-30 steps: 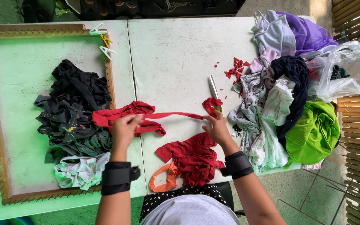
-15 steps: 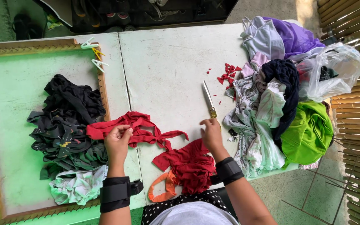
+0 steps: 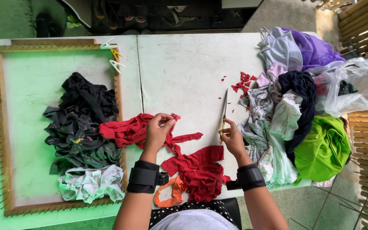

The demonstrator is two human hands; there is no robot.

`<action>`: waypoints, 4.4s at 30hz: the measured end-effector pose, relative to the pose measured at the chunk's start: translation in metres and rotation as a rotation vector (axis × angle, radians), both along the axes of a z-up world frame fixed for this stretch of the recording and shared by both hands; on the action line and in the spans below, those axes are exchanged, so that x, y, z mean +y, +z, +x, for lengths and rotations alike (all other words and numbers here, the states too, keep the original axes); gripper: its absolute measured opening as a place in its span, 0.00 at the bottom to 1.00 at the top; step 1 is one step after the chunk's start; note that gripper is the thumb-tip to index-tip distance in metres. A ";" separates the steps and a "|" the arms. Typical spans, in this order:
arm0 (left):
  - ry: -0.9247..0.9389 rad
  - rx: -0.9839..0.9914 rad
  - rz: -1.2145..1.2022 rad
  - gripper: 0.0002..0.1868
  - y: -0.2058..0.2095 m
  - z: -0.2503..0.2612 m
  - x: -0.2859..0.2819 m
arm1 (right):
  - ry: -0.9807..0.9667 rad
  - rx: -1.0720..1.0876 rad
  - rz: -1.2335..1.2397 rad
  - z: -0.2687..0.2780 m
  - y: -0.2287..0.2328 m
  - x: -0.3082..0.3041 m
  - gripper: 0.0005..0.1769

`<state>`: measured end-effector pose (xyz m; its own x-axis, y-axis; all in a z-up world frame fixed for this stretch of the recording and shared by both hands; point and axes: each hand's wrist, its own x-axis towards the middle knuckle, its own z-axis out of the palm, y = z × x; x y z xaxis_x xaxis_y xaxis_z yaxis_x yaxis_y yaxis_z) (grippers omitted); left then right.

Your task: The person cuts strips of red fabric from a larger piece of fabric with handheld scissors, then aligns the edges of the cut fabric strips by hand on a table.

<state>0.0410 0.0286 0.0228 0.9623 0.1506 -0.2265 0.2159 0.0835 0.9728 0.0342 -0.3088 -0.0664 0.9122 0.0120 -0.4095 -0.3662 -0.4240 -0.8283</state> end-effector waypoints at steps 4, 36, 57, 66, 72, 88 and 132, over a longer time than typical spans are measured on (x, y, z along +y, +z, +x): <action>-0.051 -0.165 -0.038 0.03 -0.007 0.005 -0.004 | -0.049 0.132 0.337 -0.013 0.058 0.028 0.39; -0.073 0.038 -0.015 0.03 -0.017 0.006 -0.043 | -0.022 0.076 0.424 -0.055 0.071 0.059 0.38; -0.291 0.166 -0.159 0.19 0.017 -0.024 -0.063 | -0.152 -0.122 0.503 -0.012 0.079 0.103 0.42; 0.037 0.098 -0.221 0.06 0.004 -0.007 -0.058 | 0.008 -0.016 0.528 -0.030 0.090 0.071 0.46; 0.092 0.106 -0.310 0.06 -0.003 0.004 -0.053 | 0.261 0.080 0.432 -0.051 0.093 0.058 0.49; 0.016 0.086 -0.082 0.04 0.000 0.009 -0.062 | 0.103 0.133 0.488 -0.046 0.085 0.075 0.42; -0.561 0.126 0.123 0.36 0.075 0.011 -0.028 | 0.157 -0.094 0.441 0.013 0.127 0.127 0.44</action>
